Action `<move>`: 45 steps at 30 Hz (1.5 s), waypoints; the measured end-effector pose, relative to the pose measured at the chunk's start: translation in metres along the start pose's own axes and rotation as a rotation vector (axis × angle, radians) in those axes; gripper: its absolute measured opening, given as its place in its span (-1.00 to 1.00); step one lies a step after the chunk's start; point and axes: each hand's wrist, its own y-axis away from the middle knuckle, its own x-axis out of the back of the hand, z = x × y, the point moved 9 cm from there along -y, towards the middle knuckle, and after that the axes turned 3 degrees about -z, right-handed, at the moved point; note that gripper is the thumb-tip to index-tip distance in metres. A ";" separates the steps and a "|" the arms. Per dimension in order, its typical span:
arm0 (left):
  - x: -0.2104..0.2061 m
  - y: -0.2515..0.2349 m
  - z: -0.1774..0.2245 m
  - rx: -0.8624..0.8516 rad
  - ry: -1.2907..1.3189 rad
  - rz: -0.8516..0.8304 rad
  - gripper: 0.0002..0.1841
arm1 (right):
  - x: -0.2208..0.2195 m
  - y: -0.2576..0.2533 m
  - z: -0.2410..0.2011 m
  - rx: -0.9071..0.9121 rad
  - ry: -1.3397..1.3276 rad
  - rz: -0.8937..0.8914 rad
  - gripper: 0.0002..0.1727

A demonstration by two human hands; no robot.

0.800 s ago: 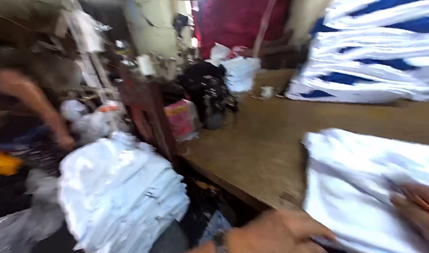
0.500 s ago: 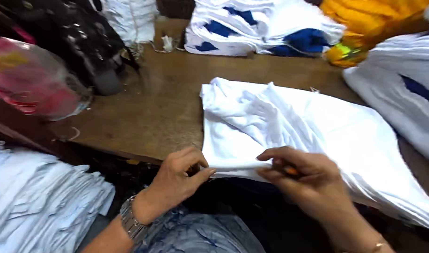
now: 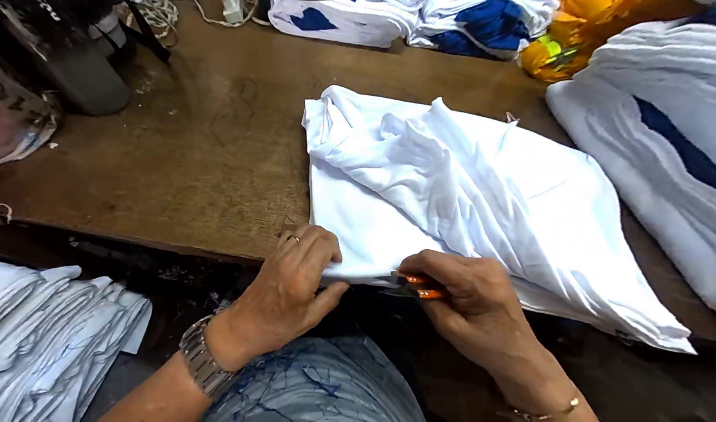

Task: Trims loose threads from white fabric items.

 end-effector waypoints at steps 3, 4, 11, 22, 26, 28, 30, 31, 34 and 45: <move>0.009 -0.003 -0.003 0.049 -0.033 0.094 -0.77 | 0.018 -0.009 0.000 -0.069 -0.149 0.115 -0.86; 0.018 -0.006 -0.003 0.071 -0.024 0.138 -0.81 | 0.025 -0.012 0.000 -0.100 -0.194 0.158 -0.88; 0.033 -0.017 -0.001 0.121 -0.111 0.055 -0.52 | 0.023 -0.029 0.004 -0.155 -0.247 0.220 -0.89; 0.045 0.004 -0.041 0.372 0.786 0.342 -0.84 | -0.011 -0.002 0.003 -0.142 -0.421 0.192 -0.84; 0.027 0.019 -0.055 0.504 1.341 0.460 -0.80 | -0.032 0.000 -0.008 -0.096 -0.231 0.010 -0.87; 0.018 0.025 -0.053 0.542 1.421 0.443 -0.76 | -0.031 -0.003 -0.005 -0.149 -0.295 -0.011 -0.90; 0.012 0.029 -0.050 0.581 1.456 0.432 -0.74 | -0.026 -0.009 -0.005 -0.226 -0.442 0.022 -0.95; 0.011 0.030 -0.049 0.588 1.461 0.426 -0.74 | -0.025 -0.013 -0.006 -0.271 -0.502 0.056 -0.96; 0.010 0.030 -0.043 0.563 1.442 0.399 -0.78 | -0.030 -0.024 -0.011 -0.365 -0.588 0.153 -0.84; 0.014 0.023 -0.039 0.599 1.142 0.418 -0.67 | -0.045 -0.032 -0.058 0.157 -0.040 0.134 -0.85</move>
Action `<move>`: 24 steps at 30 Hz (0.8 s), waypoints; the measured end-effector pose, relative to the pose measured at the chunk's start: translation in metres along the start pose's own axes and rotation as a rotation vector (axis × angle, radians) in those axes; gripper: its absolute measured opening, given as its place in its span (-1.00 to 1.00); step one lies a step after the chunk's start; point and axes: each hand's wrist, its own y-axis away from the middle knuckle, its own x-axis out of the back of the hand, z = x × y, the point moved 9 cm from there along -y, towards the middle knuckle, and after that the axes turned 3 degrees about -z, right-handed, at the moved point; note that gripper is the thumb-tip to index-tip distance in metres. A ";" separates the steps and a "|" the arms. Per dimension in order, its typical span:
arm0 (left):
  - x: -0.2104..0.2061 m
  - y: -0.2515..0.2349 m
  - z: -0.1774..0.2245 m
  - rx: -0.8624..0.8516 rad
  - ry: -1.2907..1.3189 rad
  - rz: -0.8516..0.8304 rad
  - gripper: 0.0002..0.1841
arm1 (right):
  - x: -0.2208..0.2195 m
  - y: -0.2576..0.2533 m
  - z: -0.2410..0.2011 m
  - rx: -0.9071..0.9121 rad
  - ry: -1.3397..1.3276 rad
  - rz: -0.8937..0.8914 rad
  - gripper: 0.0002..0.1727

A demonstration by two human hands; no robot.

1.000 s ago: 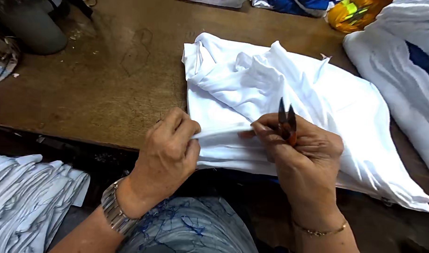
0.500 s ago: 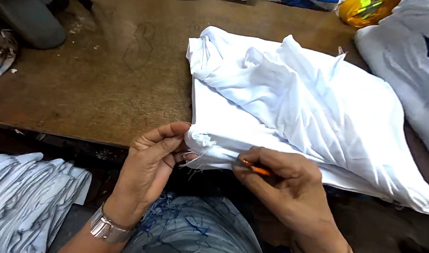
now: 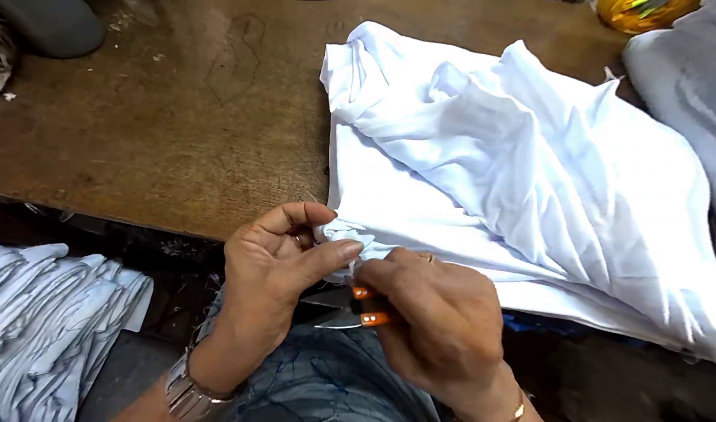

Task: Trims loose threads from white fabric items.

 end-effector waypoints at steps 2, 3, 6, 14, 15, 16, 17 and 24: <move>-0.003 -0.002 -0.002 0.001 -0.040 -0.020 -0.56 | -0.001 0.006 0.002 -0.005 0.038 0.008 -0.84; -0.003 -0.003 -0.002 -0.005 -0.042 -0.029 -0.53 | 0.002 0.010 0.006 -0.037 0.041 0.007 -0.81; 0.002 -0.005 0.002 -0.030 -0.035 -0.063 -0.49 | 0.016 0.024 0.024 -0.158 0.106 -0.021 -0.45; 0.004 -0.001 -0.003 0.067 0.079 -0.053 -0.45 | 0.018 0.034 0.024 -0.074 0.342 0.057 -0.60; 0.004 -0.001 -0.003 0.074 0.097 -0.051 -0.46 | 0.017 0.032 0.023 -0.062 0.332 0.065 -0.61; 0.004 -0.001 -0.003 0.079 0.107 -0.048 -0.46 | 0.016 0.029 0.021 -0.051 0.326 0.071 -0.61; 0.004 0.000 -0.004 0.084 0.113 -0.047 -0.46 | 0.014 0.027 0.019 -0.041 0.322 0.076 -0.62; 0.002 0.008 -0.008 0.108 0.130 0.005 -0.46 | 0.007 0.023 0.013 -0.039 0.346 0.098 -0.65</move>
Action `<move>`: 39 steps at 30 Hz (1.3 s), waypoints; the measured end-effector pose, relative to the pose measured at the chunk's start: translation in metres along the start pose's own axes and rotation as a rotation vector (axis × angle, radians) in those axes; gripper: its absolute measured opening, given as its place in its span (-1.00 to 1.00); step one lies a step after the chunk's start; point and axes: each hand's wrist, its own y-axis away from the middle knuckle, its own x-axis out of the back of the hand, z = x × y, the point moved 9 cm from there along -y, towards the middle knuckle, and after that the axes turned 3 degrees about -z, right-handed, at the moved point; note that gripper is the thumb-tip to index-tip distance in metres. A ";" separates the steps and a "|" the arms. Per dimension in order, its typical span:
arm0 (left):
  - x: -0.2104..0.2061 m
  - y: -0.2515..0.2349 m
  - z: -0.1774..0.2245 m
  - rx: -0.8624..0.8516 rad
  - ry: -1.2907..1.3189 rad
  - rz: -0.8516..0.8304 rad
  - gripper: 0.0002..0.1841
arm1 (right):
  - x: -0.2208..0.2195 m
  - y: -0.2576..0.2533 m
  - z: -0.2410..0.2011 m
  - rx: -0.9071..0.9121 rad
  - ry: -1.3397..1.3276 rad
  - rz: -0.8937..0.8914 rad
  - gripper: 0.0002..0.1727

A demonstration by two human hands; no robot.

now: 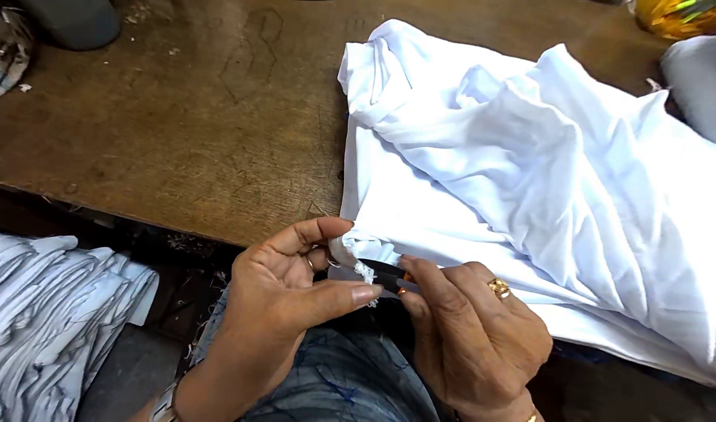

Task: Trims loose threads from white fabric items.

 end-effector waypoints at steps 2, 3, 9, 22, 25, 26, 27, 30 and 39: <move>0.001 0.001 0.000 -0.005 -0.013 0.013 -0.45 | -0.001 0.000 -0.001 -0.008 0.014 -0.004 -0.67; 0.001 0.002 -0.001 -0.003 -0.016 0.020 -0.45 | -0.001 0.000 -0.002 -0.014 0.022 -0.008 -0.68; 0.000 0.004 -0.001 0.014 0.006 0.017 -0.39 | 0.002 0.004 0.003 -0.030 0.018 -0.015 -0.64; -0.008 0.011 -0.007 0.154 0.255 0.018 -0.37 | 0.010 0.001 0.005 -0.001 0.042 0.022 -0.61; -0.007 0.012 -0.008 0.174 0.309 -0.003 -0.50 | 0.015 0.011 0.012 -0.014 0.039 0.002 -0.61; -0.005 0.011 -0.008 0.159 0.243 -0.007 -0.54 | 0.015 0.014 0.014 -0.021 0.045 0.001 -0.61; -0.002 0.011 -0.007 0.129 0.145 -0.005 -0.57 | 0.015 0.017 0.016 -0.028 0.051 0.001 -0.60; 0.001 0.007 0.003 -0.014 -0.182 0.030 -0.63 | 0.014 0.018 0.015 -0.033 0.054 0.000 -0.61; 0.000 -0.005 0.004 -0.039 -0.103 0.015 -0.79 | 0.017 0.021 0.018 -0.015 0.025 0.007 -0.63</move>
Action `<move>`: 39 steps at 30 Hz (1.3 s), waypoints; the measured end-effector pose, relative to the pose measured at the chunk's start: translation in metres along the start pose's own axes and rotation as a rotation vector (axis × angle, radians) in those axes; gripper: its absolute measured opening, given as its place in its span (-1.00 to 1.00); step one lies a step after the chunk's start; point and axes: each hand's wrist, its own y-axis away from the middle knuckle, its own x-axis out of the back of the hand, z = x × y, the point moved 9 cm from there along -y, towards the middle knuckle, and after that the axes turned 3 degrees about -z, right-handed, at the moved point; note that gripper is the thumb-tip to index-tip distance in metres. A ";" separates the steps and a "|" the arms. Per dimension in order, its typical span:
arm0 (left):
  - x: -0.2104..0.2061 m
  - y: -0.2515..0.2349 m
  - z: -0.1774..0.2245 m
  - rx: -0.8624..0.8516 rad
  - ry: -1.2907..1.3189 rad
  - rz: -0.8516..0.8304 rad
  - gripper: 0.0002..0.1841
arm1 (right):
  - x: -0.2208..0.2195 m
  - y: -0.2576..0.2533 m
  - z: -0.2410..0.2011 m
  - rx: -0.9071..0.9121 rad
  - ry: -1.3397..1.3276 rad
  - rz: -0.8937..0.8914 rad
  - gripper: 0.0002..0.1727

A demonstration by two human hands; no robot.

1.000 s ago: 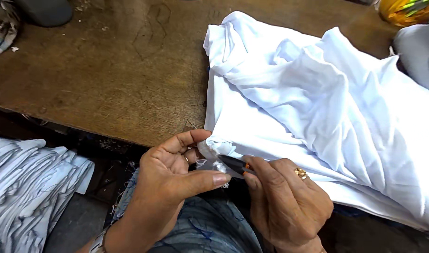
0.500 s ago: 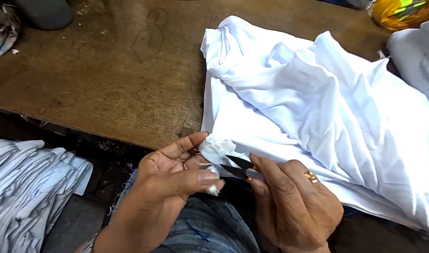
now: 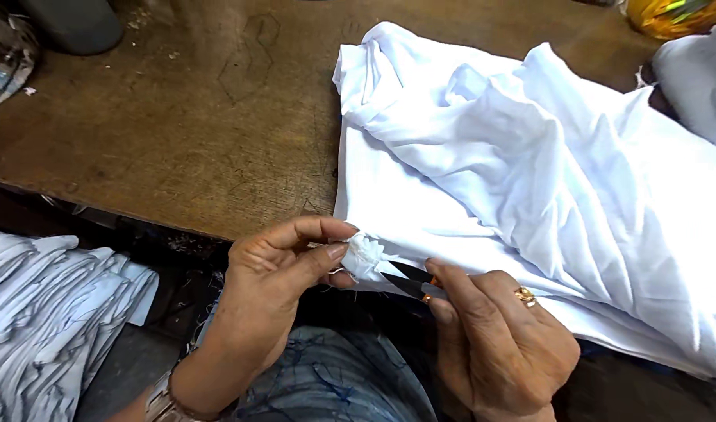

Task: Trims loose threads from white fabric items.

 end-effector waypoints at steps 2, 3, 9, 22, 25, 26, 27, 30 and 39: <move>-0.001 0.000 -0.002 0.032 0.055 -0.005 -0.78 | -0.001 0.000 0.001 -0.005 0.006 0.002 -0.62; -0.001 0.000 -0.002 0.051 0.077 -0.002 -0.78 | -0.002 -0.001 0.000 -0.008 0.008 0.005 -0.62; -0.002 0.000 -0.005 0.106 0.188 0.038 -0.76 | -0.005 -0.011 -0.002 -0.001 -0.013 0.020 -0.62; -0.004 0.005 -0.003 0.102 0.096 0.074 -0.59 | -0.008 -0.018 -0.006 -0.012 -0.013 0.017 -0.66; -0.005 0.006 -0.002 0.098 0.120 0.056 -0.64 | -0.007 -0.017 -0.006 -0.005 -0.009 0.026 -0.68; -0.005 0.006 -0.003 0.098 0.134 0.052 -0.67 | -0.006 -0.017 -0.005 -0.002 -0.015 0.020 -0.68; -0.005 0.006 -0.003 0.100 0.143 0.048 -0.68 | -0.006 -0.016 -0.004 0.002 -0.026 0.009 -0.68; -0.005 0.007 -0.002 0.105 0.139 0.061 -0.69 | -0.005 -0.012 -0.002 0.005 -0.040 -0.006 -0.65; -0.009 0.011 0.005 0.020 0.025 0.050 -0.63 | -0.006 -0.022 -0.014 0.019 0.003 0.037 -0.66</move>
